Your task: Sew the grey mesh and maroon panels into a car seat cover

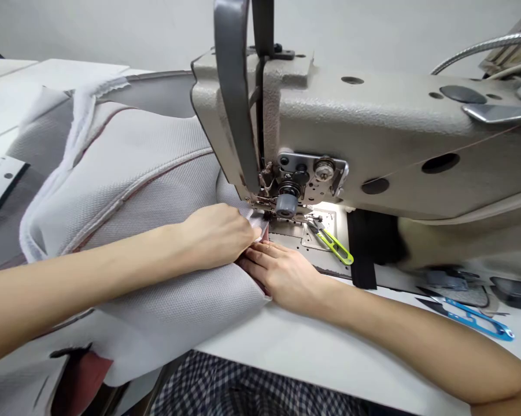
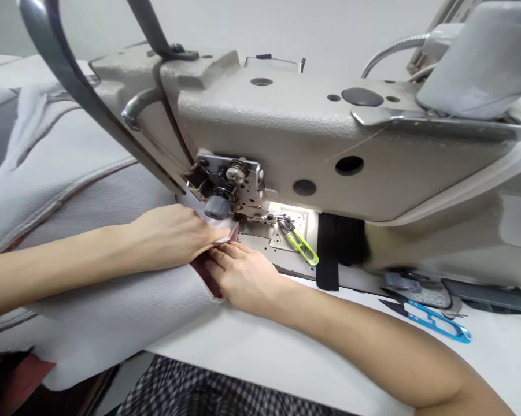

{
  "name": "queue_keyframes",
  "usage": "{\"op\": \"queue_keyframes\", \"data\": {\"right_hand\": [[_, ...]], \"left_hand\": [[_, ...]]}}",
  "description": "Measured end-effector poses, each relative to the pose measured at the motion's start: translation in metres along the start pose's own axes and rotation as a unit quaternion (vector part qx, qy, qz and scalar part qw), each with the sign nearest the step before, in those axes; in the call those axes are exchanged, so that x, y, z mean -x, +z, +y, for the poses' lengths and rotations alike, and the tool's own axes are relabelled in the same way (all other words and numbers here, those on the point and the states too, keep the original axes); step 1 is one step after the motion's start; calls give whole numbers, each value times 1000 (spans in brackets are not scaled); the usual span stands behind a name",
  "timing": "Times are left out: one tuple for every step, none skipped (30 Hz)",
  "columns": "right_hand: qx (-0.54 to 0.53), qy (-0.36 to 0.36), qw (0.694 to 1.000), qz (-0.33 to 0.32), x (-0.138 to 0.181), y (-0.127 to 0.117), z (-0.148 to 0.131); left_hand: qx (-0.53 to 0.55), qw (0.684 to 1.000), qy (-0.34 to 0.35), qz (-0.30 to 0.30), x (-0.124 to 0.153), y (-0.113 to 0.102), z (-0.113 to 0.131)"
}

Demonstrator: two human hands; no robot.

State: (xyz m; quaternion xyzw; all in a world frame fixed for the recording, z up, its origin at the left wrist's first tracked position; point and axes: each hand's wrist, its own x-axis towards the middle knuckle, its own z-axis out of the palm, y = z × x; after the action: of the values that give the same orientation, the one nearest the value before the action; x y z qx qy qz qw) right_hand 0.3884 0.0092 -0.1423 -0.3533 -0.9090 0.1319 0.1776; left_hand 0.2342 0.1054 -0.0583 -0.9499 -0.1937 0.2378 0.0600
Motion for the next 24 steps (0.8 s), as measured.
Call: {"op": "queue_keyframes", "data": {"right_hand": [[-4,4,1000,-2,-1,-1,0],[-7,7,1000,-5,-1,-2,0],[-9,10,1000,-8,-1,-3,0],[-12,14,1000,-10,-2,-3,1],[-15,17,1000,-11,-2,-4,1],[-19,21,1000,-10,-3,-4,3],[-22,26,999,-9,-3,-4,4],[-25,32,999,-6,-4,-4,5],[-27,37,999,-3,-4,-4,7],[-28,41,999,-1,-5,-4,8],[-28,44,999,1,-5,-5,10],[-29,45,999,3,-6,-6,11],[-30,44,999,4,-5,-7,12],[-33,41,999,5,-5,-9,13],[-38,38,999,6,-3,-11,13],[-45,32,998,5,-2,-13,13],[-56,22,998,3,0,-15,13],[-69,10,998,-1,2,-16,12],[-82,-1,997,-4,4,-17,10],[-93,-9,996,-8,5,-16,8],[-98,-13,995,-10,5,-14,7],[-98,-12,995,-7,5,-11,5],[-92,-8,996,-2,5,-8,3],[-85,-5,996,3,3,-5,1]], "left_hand": [[-10,1000,-4,-18,0,-1,3],[-11,1000,-8,-21,-1,-2,5],[-8,1000,-10,-20,-1,-2,6],[-6,1000,-11,-17,-2,-3,7],[-5,1000,-13,-15,-2,-3,8],[-6,1000,-14,-10,-3,-3,8],[-9,1000,-16,-6,-5,-3,8],[-15,1000,-19,-2,-6,-3,8],[-21,1000,-21,1,-8,-3,8],[-27,999,-22,2,-10,-3,8],[-32,999,-22,1,-11,-3,8],[-36,999,-21,-1,-12,-3,8],[-39,999,-20,-3,-13,-2,8],[-40,999,-20,-3,-12,-2,8],[-40,999,-21,0,-12,-1,7],[-38,999,-22,6,-10,-1,6],[-33,999,-21,12,-8,0,5],[-24,999,-19,17,-6,0,4],[-15,1000,-18,20,-5,1,3],[-3,1000,-20,17,-3,0,3],[10,1000,-23,10,-2,0,3],[21,999,-27,4,-1,0,3],[31,999,-30,-3,-1,-1,4],[39,999,-31,-9,-2,-1,6]]}}
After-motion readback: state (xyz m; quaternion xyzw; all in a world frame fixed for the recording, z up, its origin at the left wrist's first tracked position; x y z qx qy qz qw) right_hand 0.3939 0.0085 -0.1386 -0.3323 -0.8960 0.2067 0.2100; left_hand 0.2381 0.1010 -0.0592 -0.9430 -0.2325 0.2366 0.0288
